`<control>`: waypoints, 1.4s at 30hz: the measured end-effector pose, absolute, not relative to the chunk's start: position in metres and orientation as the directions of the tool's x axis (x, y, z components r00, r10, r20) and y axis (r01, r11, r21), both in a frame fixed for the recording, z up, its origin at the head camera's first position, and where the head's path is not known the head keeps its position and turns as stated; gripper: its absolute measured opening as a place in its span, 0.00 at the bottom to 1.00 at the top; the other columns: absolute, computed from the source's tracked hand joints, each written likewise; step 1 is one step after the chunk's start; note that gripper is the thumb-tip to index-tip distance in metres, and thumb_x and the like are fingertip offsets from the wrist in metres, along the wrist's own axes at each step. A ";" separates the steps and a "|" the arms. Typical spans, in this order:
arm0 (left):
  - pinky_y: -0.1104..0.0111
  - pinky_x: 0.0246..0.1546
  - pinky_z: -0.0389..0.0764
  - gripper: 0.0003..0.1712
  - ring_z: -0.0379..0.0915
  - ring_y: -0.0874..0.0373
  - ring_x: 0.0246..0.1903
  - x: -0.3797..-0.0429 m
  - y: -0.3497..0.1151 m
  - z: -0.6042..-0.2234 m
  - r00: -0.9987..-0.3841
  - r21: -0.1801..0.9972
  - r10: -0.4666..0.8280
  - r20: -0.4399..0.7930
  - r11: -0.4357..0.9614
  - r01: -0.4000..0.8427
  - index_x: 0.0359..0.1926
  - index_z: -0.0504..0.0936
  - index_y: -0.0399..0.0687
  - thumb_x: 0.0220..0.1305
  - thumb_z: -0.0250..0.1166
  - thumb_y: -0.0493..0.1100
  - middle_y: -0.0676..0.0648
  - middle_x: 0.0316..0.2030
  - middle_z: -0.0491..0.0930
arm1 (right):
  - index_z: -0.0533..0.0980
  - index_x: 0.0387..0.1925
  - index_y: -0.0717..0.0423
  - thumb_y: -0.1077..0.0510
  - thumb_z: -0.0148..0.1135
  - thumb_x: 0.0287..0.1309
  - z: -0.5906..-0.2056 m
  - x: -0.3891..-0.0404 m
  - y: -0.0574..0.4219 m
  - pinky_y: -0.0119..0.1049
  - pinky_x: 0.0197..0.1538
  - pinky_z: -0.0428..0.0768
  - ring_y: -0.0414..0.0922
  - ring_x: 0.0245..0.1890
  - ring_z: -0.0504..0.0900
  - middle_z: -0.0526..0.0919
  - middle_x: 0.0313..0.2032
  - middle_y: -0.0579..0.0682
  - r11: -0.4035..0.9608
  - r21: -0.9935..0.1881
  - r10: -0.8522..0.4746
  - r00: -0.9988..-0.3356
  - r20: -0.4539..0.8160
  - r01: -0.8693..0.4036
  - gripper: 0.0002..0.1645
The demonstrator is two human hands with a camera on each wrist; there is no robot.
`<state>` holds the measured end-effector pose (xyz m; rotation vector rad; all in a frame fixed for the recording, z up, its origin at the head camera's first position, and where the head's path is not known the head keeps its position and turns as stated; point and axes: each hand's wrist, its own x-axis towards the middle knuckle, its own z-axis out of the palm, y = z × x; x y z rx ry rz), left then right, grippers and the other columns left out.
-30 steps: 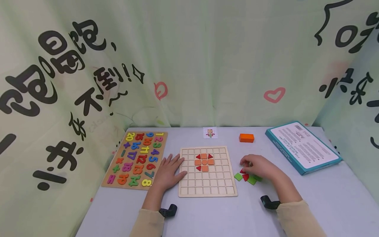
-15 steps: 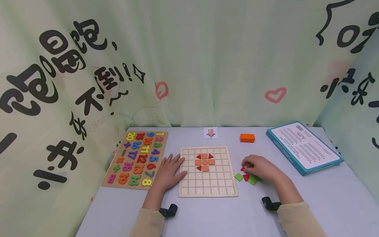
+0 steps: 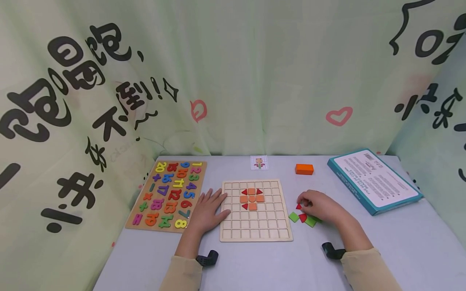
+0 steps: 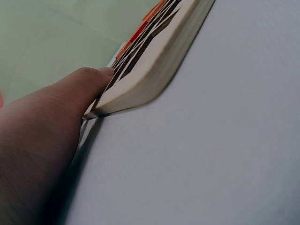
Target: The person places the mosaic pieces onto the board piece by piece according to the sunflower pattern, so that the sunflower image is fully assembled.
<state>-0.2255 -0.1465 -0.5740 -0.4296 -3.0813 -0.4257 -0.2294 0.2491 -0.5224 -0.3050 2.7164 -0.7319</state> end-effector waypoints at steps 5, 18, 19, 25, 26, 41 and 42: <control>0.48 0.78 0.45 0.41 0.44 0.48 0.78 -0.226 -0.147 -0.575 -0.961 0.261 0.273 0.044 0.925 0.275 0.74 0.64 0.66 0.64 0.52 0.74 0.55 0.76 0.58 | 0.80 0.44 0.51 0.57 0.66 0.59 -0.522 -0.229 0.248 0.33 0.38 0.78 0.43 0.37 0.74 0.78 0.34 0.46 0.854 -0.504 -0.282 -0.931 -0.230 -0.134 0.10; 0.48 0.78 0.45 0.41 0.44 0.49 0.78 -0.225 -0.146 -0.573 -0.963 0.271 0.265 0.046 0.925 0.267 0.73 0.64 0.67 0.64 0.52 0.74 0.55 0.76 0.58 | 0.79 0.43 0.48 0.50 0.68 0.60 -0.510 -0.230 0.223 0.33 0.31 0.77 0.42 0.34 0.73 0.76 0.33 0.45 0.842 -0.519 -0.280 -0.942 -0.184 -0.149 0.12; 0.48 0.78 0.45 0.41 0.44 0.49 0.78 -0.225 -0.146 -0.573 -0.964 0.273 0.264 0.045 0.925 0.266 0.73 0.64 0.67 0.63 0.52 0.74 0.56 0.76 0.58 | 0.78 0.43 0.48 0.49 0.68 0.60 -0.509 -0.230 0.220 0.33 0.30 0.77 0.43 0.34 0.73 0.76 0.33 0.45 0.842 -0.519 -0.282 -0.942 -0.183 -0.151 0.12; 0.48 0.78 0.45 0.41 0.44 0.49 0.78 -0.225 -0.146 -0.572 -0.964 0.273 0.263 0.041 0.925 0.264 0.73 0.63 0.67 0.63 0.53 0.74 0.56 0.76 0.57 | 0.79 0.43 0.47 0.48 0.70 0.58 -0.504 -0.230 0.203 0.32 0.32 0.77 0.43 0.36 0.74 0.76 0.33 0.45 0.833 -0.528 -0.291 -0.942 -0.168 -0.163 0.14; 0.48 0.78 0.45 0.41 0.44 0.49 0.78 -0.225 -0.146 -0.572 -0.964 0.272 0.264 0.042 0.925 0.265 0.73 0.63 0.67 0.63 0.53 0.74 0.55 0.76 0.57 | 0.79 0.43 0.47 0.48 0.70 0.58 -0.504 -0.230 0.200 0.31 0.32 0.77 0.42 0.36 0.74 0.76 0.33 0.45 0.831 -0.529 -0.296 -0.941 -0.163 -0.170 0.14; 0.48 0.78 0.45 0.40 0.44 0.48 0.78 -0.226 -0.146 -0.573 -0.961 0.269 0.273 0.043 0.923 0.274 0.73 0.64 0.66 0.64 0.53 0.73 0.55 0.76 0.58 | 0.78 0.36 0.46 0.48 0.71 0.56 -0.513 -0.236 0.158 0.34 0.35 0.74 0.42 0.34 0.73 0.74 0.28 0.44 0.820 -0.527 -0.336 -0.934 -0.124 -0.225 0.11; 0.48 0.78 0.45 0.40 0.44 0.48 0.78 -0.226 -0.146 -0.573 -0.961 0.270 0.273 0.044 0.923 0.274 0.73 0.64 0.66 0.64 0.53 0.73 0.55 0.76 0.58 | 0.78 0.35 0.46 0.48 0.71 0.56 -0.514 -0.236 0.156 0.33 0.35 0.73 0.42 0.33 0.73 0.74 0.28 0.44 0.819 -0.525 -0.340 -0.933 -0.118 -0.232 0.11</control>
